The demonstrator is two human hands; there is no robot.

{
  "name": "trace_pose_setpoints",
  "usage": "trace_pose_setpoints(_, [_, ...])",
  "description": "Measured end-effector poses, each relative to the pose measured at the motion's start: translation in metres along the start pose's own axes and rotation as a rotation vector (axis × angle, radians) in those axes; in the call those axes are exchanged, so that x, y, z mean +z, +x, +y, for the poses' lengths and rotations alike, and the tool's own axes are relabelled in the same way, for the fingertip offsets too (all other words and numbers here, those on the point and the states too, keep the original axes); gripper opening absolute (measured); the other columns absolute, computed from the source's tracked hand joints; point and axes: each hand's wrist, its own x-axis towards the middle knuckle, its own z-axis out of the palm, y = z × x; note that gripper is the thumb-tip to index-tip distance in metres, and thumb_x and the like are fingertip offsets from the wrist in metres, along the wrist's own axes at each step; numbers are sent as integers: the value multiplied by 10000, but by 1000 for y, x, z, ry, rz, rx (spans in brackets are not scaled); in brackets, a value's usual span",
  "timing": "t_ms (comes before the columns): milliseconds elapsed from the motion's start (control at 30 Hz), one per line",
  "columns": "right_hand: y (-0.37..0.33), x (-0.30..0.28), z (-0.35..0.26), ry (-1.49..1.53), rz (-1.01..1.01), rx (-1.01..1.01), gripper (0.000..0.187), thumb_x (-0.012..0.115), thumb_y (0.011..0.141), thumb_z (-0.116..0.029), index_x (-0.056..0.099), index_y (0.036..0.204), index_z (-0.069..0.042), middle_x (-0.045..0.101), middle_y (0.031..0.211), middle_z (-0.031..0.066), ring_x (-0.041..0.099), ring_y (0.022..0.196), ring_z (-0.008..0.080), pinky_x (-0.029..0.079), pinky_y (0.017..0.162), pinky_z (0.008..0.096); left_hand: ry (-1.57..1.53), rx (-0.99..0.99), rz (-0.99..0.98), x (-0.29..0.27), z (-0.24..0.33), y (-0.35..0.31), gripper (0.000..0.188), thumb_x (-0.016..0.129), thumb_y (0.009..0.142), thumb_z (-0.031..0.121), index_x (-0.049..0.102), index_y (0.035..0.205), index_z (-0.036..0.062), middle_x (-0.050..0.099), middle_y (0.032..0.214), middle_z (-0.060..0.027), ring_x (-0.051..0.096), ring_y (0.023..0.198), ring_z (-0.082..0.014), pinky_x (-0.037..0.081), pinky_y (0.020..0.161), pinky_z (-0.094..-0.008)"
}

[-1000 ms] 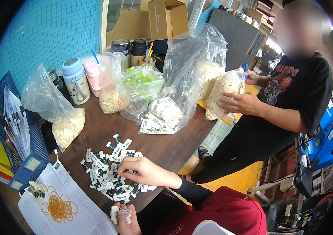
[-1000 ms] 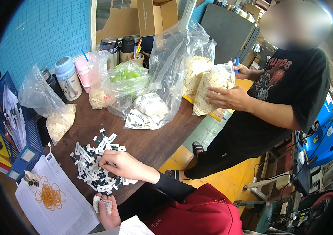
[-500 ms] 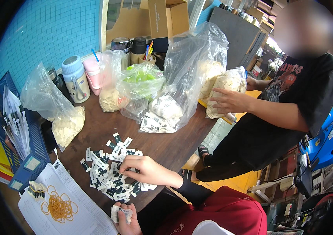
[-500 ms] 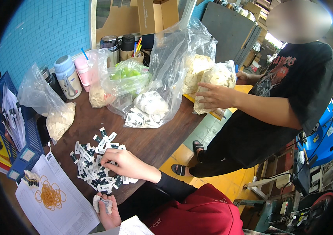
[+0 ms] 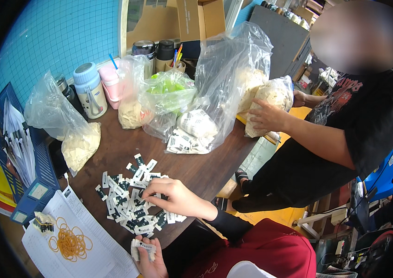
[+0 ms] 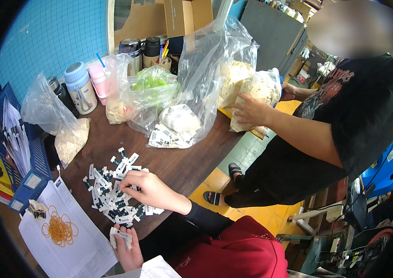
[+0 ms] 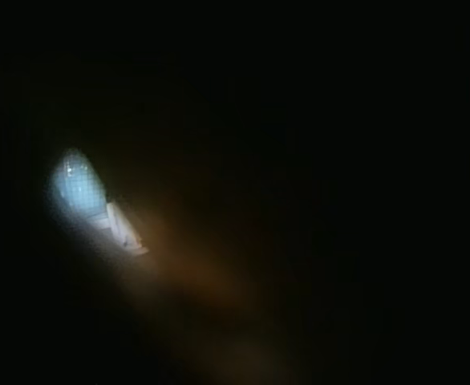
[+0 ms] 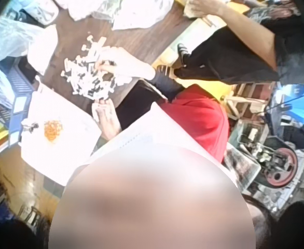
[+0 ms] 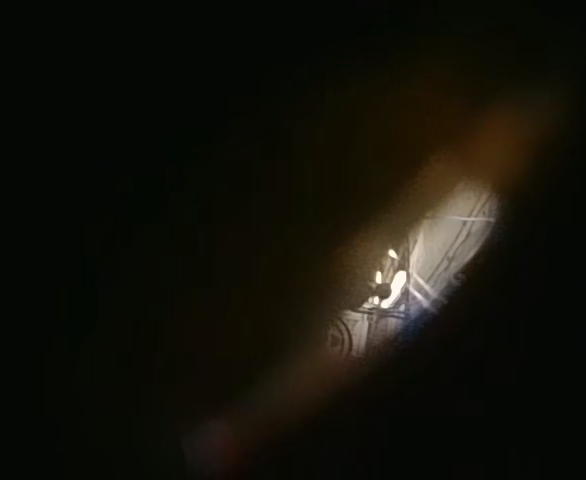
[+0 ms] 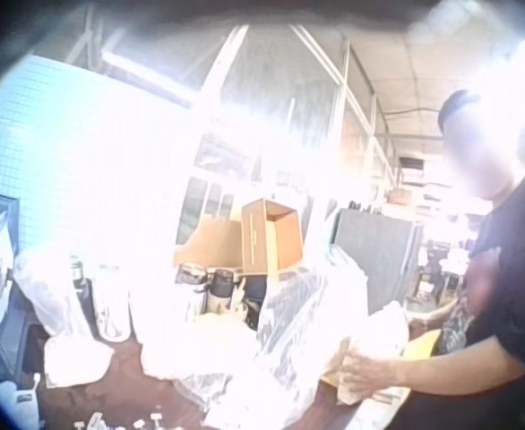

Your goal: The person sorts small white tags with black text on a table, aligning them into neat stacks. They occasionally use a stapler to secure the stacks and place them on a nearby sheet of paper.

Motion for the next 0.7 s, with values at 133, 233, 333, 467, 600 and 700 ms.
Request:
trace_pose_setpoints(133, [3,-2,0,-37,86,-6,86,698,868,-22,684,951,-4,700,910,111,685,883,279,539,776,369,-38,13,-25,15,11,4,368,560,1048,224,488,1360,44,594,1160,-73,609,1094,-165,498,1092,-361])
trace_pose_setpoints(233, [3,-3,-3,8,116,45,90,707,868,-22,698,957,-10,707,917,106,688,874,263,540,772,352,-78,47,-35,37,24,11,383,539,1059,223,466,1390,45,585,1190,-68,595,1103,-158,479,1111,-370])
trace_pose_setpoints(333, [3,-6,-8,14,140,63,87,725,862,-18,715,948,-18,703,903,93,685,860,232,531,766,330,301,228,-46,62,30,19,383,545,1057,177,465,1395,15,590,1168,-75,596,1073,-161,484,1075,-359])
trace_pose_setpoints(467, [1,-1,-14,-8,201,115,116,750,802,36,725,909,-2,707,911,87,669,874,185,517,782,296,790,331,-130,80,27,27,333,565,1047,121,525,1336,-39,632,1163,-117,627,1064,-180,507,1011,-364])
trace_pose_setpoints(600, [3,16,-15,-22,229,-6,192,767,745,68,756,916,-18,698,952,95,662,896,230,519,782,325,-123,-63,-285,83,22,42,381,600,1028,185,536,1344,-17,637,1215,-136,598,1229,-271,430,1147,-475])
trace_pose_setpoints(700, [2,30,-12,-52,164,-99,212,773,703,65,770,892,-29,691,961,84,645,901,235,498,788,329,-161,-166,-261,80,18,46,420,600,1029,172,482,1383,-21,606,1271,-149,582,1257,-282,444,1146,-441])
